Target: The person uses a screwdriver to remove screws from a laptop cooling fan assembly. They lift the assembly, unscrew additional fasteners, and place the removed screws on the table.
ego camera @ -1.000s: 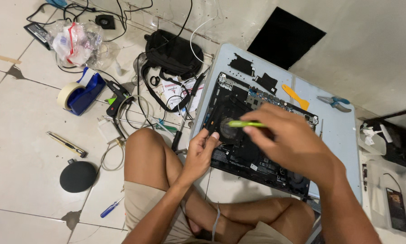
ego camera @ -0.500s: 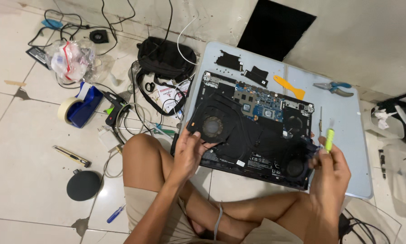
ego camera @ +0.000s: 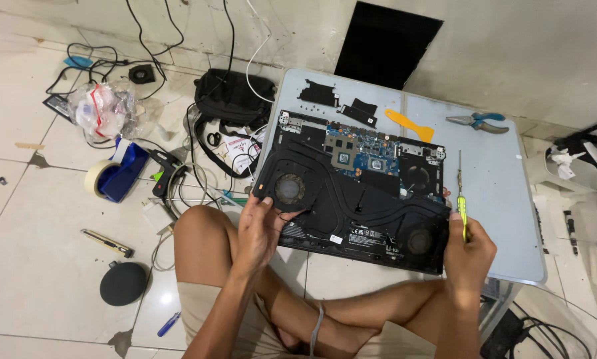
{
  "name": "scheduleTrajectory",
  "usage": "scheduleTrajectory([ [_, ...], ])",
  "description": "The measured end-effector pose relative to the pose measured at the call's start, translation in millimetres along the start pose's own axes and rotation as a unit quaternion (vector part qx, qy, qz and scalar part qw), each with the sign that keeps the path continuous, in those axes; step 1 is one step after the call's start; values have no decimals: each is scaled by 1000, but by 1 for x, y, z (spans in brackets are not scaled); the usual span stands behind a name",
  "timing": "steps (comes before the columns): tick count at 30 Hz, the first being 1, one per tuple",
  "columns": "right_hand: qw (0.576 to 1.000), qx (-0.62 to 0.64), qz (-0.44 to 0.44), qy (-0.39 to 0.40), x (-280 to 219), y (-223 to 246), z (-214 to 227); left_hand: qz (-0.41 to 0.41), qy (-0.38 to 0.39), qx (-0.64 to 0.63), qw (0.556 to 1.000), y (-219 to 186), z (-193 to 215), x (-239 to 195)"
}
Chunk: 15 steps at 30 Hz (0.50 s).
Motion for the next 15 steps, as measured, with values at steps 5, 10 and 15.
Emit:
scheduleTrajectory([
  [5,997,62,-33,7,2,2,0,3,-1,-2,1000,1,1,2],
  [10,985,148,-86,23,1,-4,-3,21,17,-45,999,-8,-22,0],
  [15,976,193,-98,22,1,-6,-1,51,11,1,999,-13,-40,0],
])
Point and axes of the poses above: each hand's wrist, its own x-axis towards the middle knuckle, its own z-axis out of the back of the hand, y = z × x, the point moved 8 cm from there along x, towards the middle knuckle, and after that the axes turned 3 degrees about y, right-handed, at the moved point
